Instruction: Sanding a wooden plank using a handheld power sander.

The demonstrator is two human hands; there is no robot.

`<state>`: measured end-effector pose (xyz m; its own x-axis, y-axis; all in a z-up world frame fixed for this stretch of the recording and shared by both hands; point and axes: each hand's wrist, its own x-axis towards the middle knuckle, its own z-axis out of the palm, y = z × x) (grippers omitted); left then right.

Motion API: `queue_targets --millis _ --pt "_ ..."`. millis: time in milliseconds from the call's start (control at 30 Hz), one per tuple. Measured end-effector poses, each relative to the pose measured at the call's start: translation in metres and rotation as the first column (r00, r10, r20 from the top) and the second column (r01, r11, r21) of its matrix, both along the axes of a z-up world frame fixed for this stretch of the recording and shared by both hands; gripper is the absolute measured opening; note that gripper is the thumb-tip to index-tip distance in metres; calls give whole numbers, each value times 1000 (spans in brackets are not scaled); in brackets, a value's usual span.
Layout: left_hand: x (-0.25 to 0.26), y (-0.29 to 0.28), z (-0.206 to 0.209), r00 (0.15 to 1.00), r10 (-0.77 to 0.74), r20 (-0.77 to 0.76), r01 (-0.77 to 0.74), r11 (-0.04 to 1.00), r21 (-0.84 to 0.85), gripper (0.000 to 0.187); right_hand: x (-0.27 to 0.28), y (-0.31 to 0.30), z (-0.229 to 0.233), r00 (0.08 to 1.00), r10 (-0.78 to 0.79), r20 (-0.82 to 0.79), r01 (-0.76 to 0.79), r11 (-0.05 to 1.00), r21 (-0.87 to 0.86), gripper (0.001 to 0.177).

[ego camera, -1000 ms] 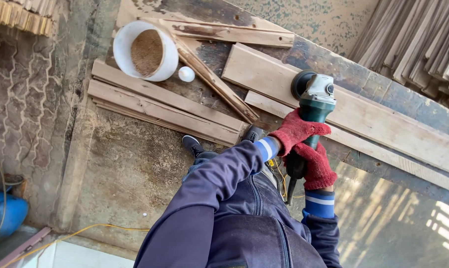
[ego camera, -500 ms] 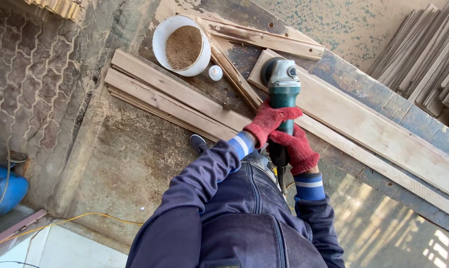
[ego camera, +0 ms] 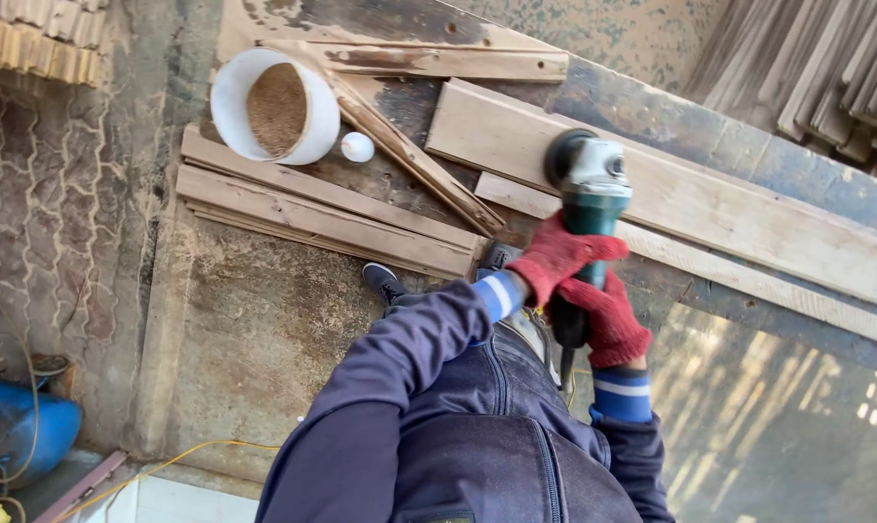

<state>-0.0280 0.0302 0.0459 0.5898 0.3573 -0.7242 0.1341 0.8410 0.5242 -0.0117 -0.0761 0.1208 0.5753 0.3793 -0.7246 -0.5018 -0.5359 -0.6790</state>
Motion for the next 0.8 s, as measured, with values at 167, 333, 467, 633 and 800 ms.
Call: queue_targets --millis 167,333,467,633,800 --pt "14 -27 3 987 -154 -49 155 988 14 61 2 -30 1 990 -138 -7 138 990 39 45" --pt "-7 -10 -4 975 -192 -115 204 974 98 55 -9 -11 -3 997 -67 -38 68 997 41 48" --pt "-29 11 9 996 -16 -84 25 994 108 55 -18 18 9 998 46 -34 -44 998 41 51" --pt "-50 29 20 985 144 -93 -126 975 181 56 -23 40 6 989 133 -65 -127 987 96 53" --pt "-79 60 54 988 -93 120 76 987 144 33 -15 35 -32 981 183 -69 -172 976 133 52"
